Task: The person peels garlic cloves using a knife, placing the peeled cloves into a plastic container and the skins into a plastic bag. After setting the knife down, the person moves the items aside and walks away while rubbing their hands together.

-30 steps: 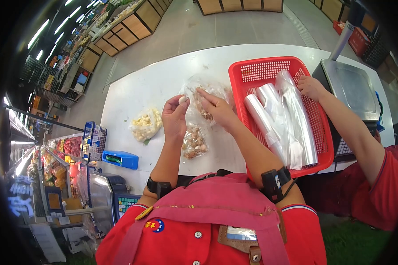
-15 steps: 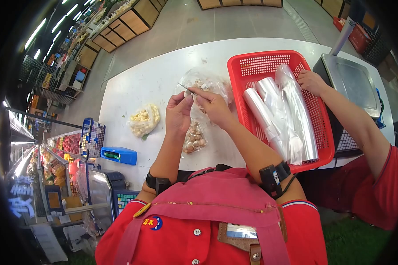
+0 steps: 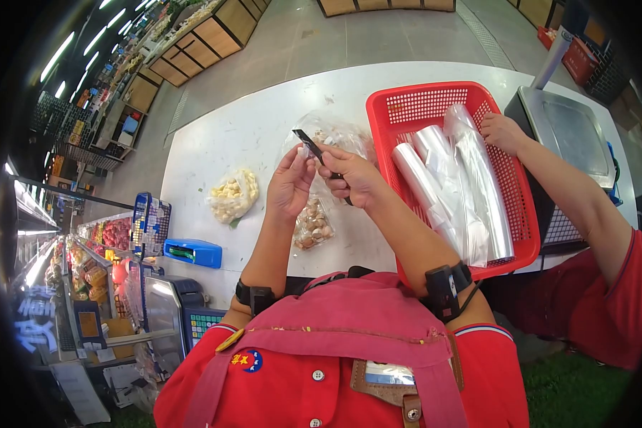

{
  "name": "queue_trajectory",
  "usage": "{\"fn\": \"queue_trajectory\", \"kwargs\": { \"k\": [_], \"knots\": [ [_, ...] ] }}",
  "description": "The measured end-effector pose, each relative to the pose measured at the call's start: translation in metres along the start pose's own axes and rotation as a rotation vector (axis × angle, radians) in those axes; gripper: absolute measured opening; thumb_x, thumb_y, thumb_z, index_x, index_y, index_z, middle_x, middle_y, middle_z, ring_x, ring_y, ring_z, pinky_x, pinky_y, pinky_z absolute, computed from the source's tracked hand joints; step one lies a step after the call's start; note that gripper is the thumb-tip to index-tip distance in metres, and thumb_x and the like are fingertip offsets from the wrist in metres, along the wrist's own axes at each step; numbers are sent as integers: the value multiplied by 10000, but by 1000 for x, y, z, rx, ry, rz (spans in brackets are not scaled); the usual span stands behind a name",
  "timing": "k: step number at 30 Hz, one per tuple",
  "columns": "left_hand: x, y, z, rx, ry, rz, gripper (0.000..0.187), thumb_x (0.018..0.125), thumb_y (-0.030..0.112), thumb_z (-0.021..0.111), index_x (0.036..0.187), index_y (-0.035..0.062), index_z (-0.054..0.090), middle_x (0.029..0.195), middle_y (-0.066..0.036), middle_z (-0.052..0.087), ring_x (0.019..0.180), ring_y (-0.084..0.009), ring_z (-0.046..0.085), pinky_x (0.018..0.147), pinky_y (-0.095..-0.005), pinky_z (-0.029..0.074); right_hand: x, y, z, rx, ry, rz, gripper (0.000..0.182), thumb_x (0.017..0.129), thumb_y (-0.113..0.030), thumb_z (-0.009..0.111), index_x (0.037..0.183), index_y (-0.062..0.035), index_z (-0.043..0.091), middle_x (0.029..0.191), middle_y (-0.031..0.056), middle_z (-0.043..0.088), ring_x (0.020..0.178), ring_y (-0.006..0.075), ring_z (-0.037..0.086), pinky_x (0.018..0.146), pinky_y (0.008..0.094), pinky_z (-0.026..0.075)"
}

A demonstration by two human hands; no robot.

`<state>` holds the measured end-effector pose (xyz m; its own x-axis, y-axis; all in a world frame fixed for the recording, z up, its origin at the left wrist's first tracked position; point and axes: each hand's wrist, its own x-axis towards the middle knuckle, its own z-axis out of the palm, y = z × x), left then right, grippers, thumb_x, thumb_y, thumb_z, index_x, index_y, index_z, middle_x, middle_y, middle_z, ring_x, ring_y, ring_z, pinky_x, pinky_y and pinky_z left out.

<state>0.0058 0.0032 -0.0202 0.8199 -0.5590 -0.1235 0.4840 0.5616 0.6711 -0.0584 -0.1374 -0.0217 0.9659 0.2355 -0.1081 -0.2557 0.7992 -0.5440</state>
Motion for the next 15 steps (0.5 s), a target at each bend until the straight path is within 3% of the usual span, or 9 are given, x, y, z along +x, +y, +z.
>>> {"fn": "queue_trajectory", "kwargs": {
  "k": [5, 7, 8, 10, 11, 13, 15],
  "knots": [
    [0, 4, -2, -73, 69, 112, 205, 806, 52, 539, 999, 12, 485, 936, -115, 562, 789, -151, 567, 705, -234, 501, -4, -8, 3, 19, 128, -97, 347, 866, -208, 460, 1208, -156, 435, 683, -41, 439, 427, 10, 275, 354, 136, 212],
    [-4, 11, 2, -64, 54, 72, 177, 801, 59, 546, 963, 18, 487, 954, -127, 561, 802, -165, 564, 708, -247, 496, -3, -12, 0, -574, 260, -140, 358, 873, -187, 442, 1228, -153, 426, 786, -11, 501, 513, 27, 373, 433, 157, 321],
    [-4, 12, 2, -63, 54, 72, 177, 801, 59, 546, 963, 18, 487, 954, -127, 561, 802, -165, 564, 708, -247, 496, -1, -8, 0, -573, 260, -140, 358, 873, -187, 442, 1228, -153, 426, 786, -11, 501, 513, 27, 373, 433, 157, 321],
    [-5, 13, 1, -96, 28, 21, 160, 795, 57, 552, 939, 27, 491, 963, -119, 563, 825, -171, 559, 722, -248, 487, 5, 4, 2, -954, 257, -416, 371, 874, -163, 429, 1243, -141, 410, 979, 8, 530, 679, 42, 462, 614, 175, 394],
    [-5, 12, 0, -96, 28, 21, 160, 795, 57, 552, 939, 27, 491, 963, -119, 563, 825, -171, 559, 722, -248, 487, 5, 5, 2, -954, 256, -416, 371, 874, -163, 429, 1243, -141, 410, 979, 8, 530, 679, 42, 462, 614, 175, 394],
    [-5, 10, -3, -201, 63, -3, 140, 789, 56, 561, 913, 30, 502, 925, -95, 573, 805, -169, 560, 712, -239, 482, 2, 5, 8, -967, 175, -413, 382, 869, -155, 437, 1248, -130, 402, 1097, 15, 496, 786, 63, 458, 749, 194, 371],
    [-3, 10, -9, -235, 48, -5, 130, 785, 58, 567, 897, 32, 508, 893, -84, 576, 787, -164, 560, 694, -236, 481, 2, 7, 11, -1035, 129, -531, 383, 863, -149, 446, 1244, -132, 410, 1024, 9, 504, 759, 68, 440, 723, 195, 369]
  ]
}}
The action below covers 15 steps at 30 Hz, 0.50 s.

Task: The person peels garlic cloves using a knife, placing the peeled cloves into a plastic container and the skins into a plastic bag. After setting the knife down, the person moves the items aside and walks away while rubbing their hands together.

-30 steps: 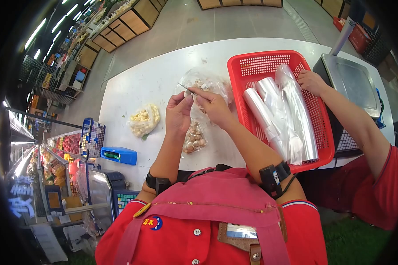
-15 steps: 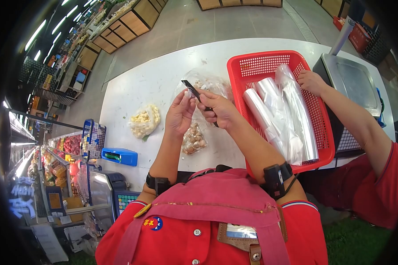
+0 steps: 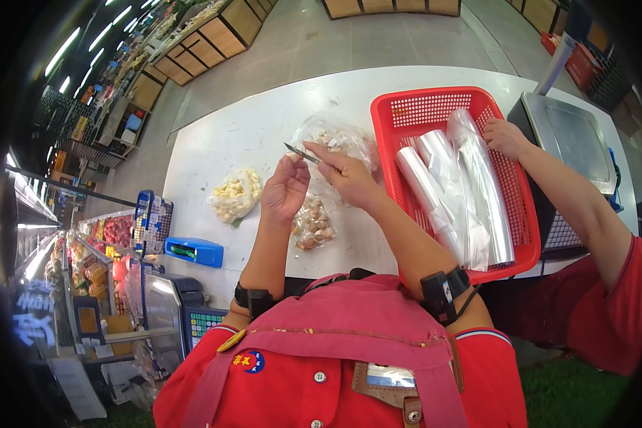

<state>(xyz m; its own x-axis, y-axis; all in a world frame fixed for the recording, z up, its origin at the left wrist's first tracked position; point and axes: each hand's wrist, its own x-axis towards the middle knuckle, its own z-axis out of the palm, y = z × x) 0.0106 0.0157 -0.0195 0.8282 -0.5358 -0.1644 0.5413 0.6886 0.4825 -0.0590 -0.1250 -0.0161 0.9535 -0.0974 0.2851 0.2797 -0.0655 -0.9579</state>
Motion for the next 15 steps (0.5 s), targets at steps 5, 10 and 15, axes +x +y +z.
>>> {"fn": "queue_trajectory", "kwargs": {
  "k": [5, 10, 15],
  "knots": [
    [0, -1, -4, -57, -53, -27, 108, 774, 63, 582, 857, 35, 519, 811, -61, 578, 739, -147, 557, 646, -231, 476, -3, -10, 0, -37, -70, -61, 390, 846, -123, 471, 1233, -133, 428, 811, -8, 471, 701, 81, 396, 667, 197, 360],
    [-1, -1, 2, -43, -83, -56, 99, 773, 66, 583, 846, 39, 522, 809, -52, 581, 731, -130, 553, 611, -209, 464, -3, -13, 0, -23, -59, -12, 392, 810, -53, 467, 1191, -143, 473, 1069, 96, 558, 986, 174, 512, 857, 263, 371],
    [-3, 0, 6, -21, -97, -48, 90, 782, 66, 572, 848, 30, 524, 807, -61, 575, 715, -127, 537, 607, -203, 460, -1, -7, 2, 123, -50, -11, 360, 836, -92, 469, 1195, -111, 467, 897, 18, 511, 817, 109, 466, 729, 224, 376]
  ]
}}
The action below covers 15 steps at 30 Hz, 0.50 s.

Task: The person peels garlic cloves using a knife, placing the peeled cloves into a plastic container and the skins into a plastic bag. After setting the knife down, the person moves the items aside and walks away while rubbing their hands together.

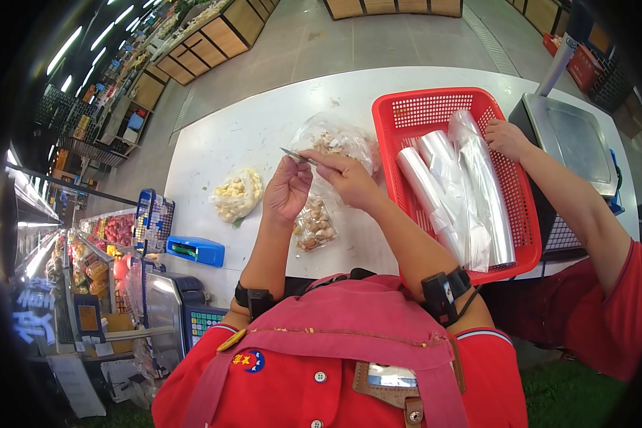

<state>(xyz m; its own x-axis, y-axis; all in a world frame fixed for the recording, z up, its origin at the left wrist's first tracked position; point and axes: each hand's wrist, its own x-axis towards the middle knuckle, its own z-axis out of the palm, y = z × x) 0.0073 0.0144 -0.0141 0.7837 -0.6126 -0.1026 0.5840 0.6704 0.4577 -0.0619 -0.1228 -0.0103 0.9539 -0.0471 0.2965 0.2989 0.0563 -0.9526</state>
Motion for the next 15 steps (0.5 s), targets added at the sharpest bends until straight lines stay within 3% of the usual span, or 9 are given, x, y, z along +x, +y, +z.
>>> {"fn": "queue_trajectory", "kwargs": {
  "k": [1, 2, 4, 5, 7, 8, 10, 15],
  "knots": [
    [0, 0, 0, 18, -14, -1, 91, 787, 66, 566, 857, 25, 526, 812, -65, 572, 711, -126, 531, 608, -203, 461, 1, 1, 0, 122, 7, 21, 355, 855, -130, 468, 1209, -100, 451, 741, -43, 454, 670, 61, 416, 619, 193, 374],
    [1, 0, -2, 18, -14, -2, 91, 787, 66, 566, 857, 25, 526, 812, -65, 572, 711, -126, 531, 608, -203, 461, 0, 0, -4, 122, 8, 22, 355, 855, -130, 468, 1209, -100, 451, 741, -43, 454, 670, 61, 416, 619, 193, 374],
    [2, 1, -6, 4, -109, -17, 169, 823, 85, 518, 963, -8, 504, 869, -102, 545, 761, -160, 530, 626, -224, 471, -3, -7, -13, 432, -35, 401, 352, 863, -137, 460, 1207, -67, 444, 846, -27, 517, 707, 53, 441, 635, 193, 386],
    [2, 1, -7, 3, -109, -16, 169, 823, 85, 518, 963, -8, 504, 869, -102, 545, 761, -160, 530, 626, -224, 471, -2, -9, -13, 431, -37, 401, 352, 863, -137, 460, 1207, -67, 444, 846, -27, 517, 707, 53, 441, 635, 193, 386],
    [1, 2, -3, 46, -60, -15, 191, 823, 91, 518, 987, -6, 495, 879, -97, 531, 771, -154, 527, 635, -214, 468, 2, -13, -13, 305, 183, 527, 351, 851, -92, 436, 1202, -84, 451, 1113, 51, 534, 1033, 144, 475, 876, 235, 354],
    [0, 2, 1, 46, -67, -12, 191, 823, 91, 518, 987, -6, 495, 879, -97, 531, 771, -154, 527, 635, -214, 468, 3, -12, -13, 301, 182, 521, 351, 851, -92, 436, 1202, -84, 451, 1113, 51, 534, 1033, 144, 475, 876, 235, 354],
    [-2, 2, 10, 57, 105, 22, 120, 808, 78, 542, 915, 32, 517, 811, -63, 562, 714, -133, 543, 609, -213, 475, 2, -9, -11, 79, 14, 29, 371, 852, -127, 470, 1211, -45, 427, 1184, 40, 486, 1028, 88, 451, 850, 214, 357],
    [1, 2, -6, 28, 2, 14, 142, 817, 82, 527, 942, 20, 507, 846, -74, 562, 732, -140, 541, 613, -216, 473, -1, -6, -4, -17, -55, -29, 372, 832, -60, 456, 1203, -75, 446, 1184, 77, 486, 1091, 127, 428, 901, 241, 330]
  ]
}}
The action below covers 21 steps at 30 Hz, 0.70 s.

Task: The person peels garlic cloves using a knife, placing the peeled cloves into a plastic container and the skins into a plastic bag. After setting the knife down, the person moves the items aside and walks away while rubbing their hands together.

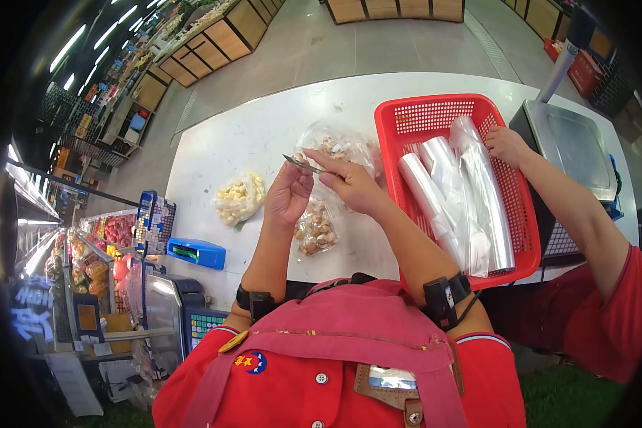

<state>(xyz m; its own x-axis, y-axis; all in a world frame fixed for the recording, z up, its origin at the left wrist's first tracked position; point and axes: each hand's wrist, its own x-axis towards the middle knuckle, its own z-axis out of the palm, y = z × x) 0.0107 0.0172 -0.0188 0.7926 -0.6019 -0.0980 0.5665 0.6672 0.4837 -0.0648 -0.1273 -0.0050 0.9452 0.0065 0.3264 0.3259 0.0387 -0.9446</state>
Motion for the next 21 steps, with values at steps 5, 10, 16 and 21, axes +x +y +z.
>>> {"fn": "queue_trajectory", "kwargs": {
  "k": [5, 10, 16, 21],
  "knots": [
    [1, 0, -4, 22, -85, -12, 183, 822, 76, 515, 986, -5, 499, 885, -92, 555, 751, -144, 534, 617, -214, 466, 2, 6, -2, -8, 15, 147, 349, 832, -54, 457, 1179, -83, 476, 1134, 76, 524, 1033, 116, 466, 873, 240, 358],
    [-6, 1, 12, 163, -8, -20, 170, 821, 66, 517, 973, -12, 508, 881, -100, 555, 766, -142, 542, 641, -207, 472, 5, 9, -8, 113, 195, 174, 345, 836, -64, 462, 1176, -113, 486, 1108, 62, 538, 1000, 110, 482, 848, 234, 375],
    [-4, -3, 11, 181, 26, 130, 147, 790, 24, 549, 935, 8, 530, 854, -67, 578, 737, -138, 564, 656, -227, 484, 2, 5, 2, -37, 32, -4, 385, 815, -50, 474, 1191, -131, 471, 1121, 71, 538, 1007, 134, 493, 858, 248, 373],
    [-2, -2, 3, 153, -51, 131, 120, 789, 41, 553, 907, 28, 531, 857, -61, 576, 750, -133, 550, 658, -224, 473, 0, 1, 4, -44, 23, 25, 390, 798, -36, 482, 1178, -129, 485, 1096, 75, 553, 990, 141, 505, 854, 248, 376]
  ]
}}
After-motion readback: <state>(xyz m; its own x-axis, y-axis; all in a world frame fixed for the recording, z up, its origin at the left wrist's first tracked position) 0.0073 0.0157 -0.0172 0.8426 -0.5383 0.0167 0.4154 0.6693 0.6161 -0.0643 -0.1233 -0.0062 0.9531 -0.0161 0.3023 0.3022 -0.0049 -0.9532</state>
